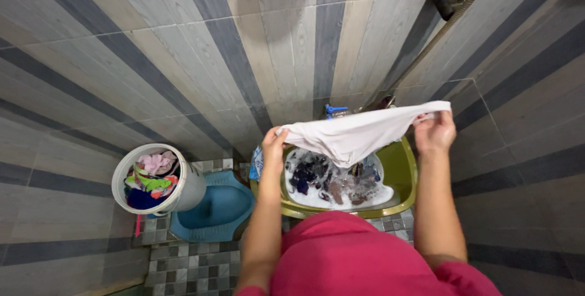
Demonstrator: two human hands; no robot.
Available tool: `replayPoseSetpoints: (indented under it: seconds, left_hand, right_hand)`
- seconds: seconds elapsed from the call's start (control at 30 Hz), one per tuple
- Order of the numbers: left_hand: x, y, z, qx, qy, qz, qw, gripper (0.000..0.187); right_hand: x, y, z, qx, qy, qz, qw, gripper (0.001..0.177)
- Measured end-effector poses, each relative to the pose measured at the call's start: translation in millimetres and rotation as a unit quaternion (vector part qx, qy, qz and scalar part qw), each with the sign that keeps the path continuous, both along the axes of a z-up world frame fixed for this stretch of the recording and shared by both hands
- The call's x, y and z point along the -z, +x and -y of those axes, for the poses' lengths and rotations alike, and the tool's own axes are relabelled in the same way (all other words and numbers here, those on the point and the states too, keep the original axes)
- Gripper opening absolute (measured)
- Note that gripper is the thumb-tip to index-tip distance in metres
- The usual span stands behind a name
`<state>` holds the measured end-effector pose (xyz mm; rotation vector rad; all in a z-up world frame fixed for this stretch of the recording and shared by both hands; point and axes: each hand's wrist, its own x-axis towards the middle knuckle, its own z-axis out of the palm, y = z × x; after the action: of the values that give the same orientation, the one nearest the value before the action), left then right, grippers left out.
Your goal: The person hand washes several pieces of clothing in a green basin filled with soapy water. They scrub and rinse each item individually, then place the washed clothes into a white bucket beside the basin.
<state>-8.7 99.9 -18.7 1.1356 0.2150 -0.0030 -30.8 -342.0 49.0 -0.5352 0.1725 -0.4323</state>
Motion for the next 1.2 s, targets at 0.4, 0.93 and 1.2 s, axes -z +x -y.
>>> replayPoseSetpoints:
  seconds: [0.4, 0.93, 1.2]
  left_hand:
    - [-37.8, -2.7, 58.7, 0.155, 0.045, 0.091, 0.983, 0.022]
    - [-116.7, -26.1, 48.1, 0.055, 0.307, 0.284, 0.907, 0.025]
    - [-96.5, -28.7, 1.6, -0.111, 0.475, 0.234, 0.841, 0.04]
  right_hand:
    - [25.5, 7.8, -43.1, -0.147, -0.406, -0.17, 0.886, 0.034]
    - [97.1, -12.3, -166.9, -0.034, -0.788, -0.234, 0.568, 0.035]
    - [125.8, -0.5, -75.0, -0.26, -0.45, -0.411, 0.749, 0.025]
